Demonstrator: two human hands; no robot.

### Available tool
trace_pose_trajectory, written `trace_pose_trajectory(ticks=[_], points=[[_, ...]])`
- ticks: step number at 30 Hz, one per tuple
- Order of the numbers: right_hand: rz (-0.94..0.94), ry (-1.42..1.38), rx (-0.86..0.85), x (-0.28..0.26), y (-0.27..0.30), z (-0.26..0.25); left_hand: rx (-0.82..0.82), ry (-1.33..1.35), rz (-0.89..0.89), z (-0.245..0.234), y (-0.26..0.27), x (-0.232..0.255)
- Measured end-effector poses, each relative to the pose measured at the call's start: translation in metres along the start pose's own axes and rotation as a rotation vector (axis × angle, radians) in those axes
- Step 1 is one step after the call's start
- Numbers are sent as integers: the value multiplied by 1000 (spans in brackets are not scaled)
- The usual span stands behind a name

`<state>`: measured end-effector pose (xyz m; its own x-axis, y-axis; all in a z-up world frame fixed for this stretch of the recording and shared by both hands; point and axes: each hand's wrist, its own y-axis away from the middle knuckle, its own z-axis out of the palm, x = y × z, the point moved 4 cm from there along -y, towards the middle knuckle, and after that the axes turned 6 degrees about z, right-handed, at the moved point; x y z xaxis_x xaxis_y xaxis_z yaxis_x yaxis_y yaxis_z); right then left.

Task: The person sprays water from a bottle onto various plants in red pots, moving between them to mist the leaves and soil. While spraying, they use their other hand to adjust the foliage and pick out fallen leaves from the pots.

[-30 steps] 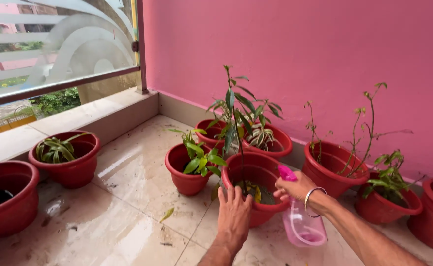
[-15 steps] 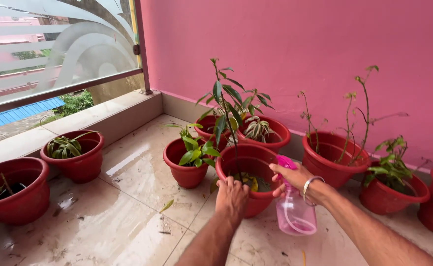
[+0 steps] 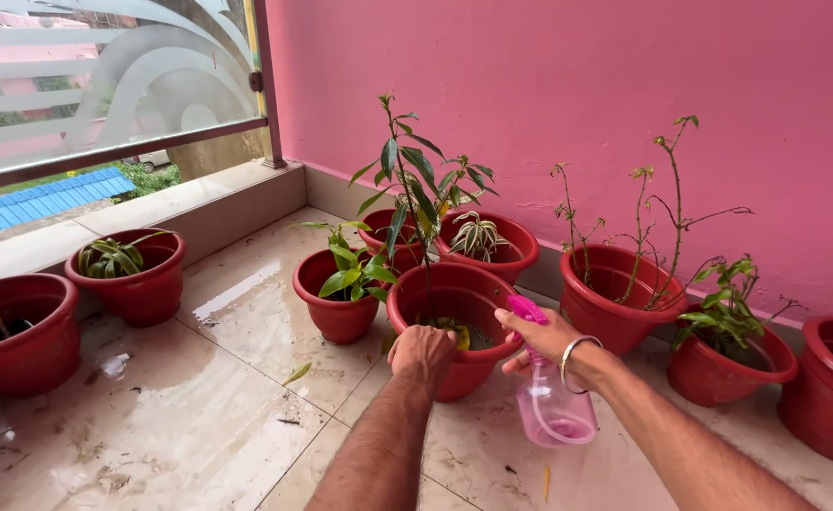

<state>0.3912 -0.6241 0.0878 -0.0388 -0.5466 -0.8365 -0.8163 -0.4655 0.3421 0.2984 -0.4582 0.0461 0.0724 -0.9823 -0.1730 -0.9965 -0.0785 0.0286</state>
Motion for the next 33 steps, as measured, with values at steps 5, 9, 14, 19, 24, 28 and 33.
trace_pose_trajectory(ticks=[5,9,14,19,24,28,33], points=[[8,-10,-28,3,-9,9,1,-39,59,4,5,-2],[15,-41,-73,-10,-6,19,121,-85,172,42,-15,0],[-5,-11,-92,-18,-9,19,161,-92,266,23,15,-2],[-50,17,-128,-14,-6,17,80,-62,322,12,47,1],[-80,72,-182,-12,-4,37,-18,-35,360,9,66,1],[-63,75,-198,-13,17,56,-67,-32,363,6,75,6],[-18,36,-283,-19,36,66,-163,3,366,7,79,3]])
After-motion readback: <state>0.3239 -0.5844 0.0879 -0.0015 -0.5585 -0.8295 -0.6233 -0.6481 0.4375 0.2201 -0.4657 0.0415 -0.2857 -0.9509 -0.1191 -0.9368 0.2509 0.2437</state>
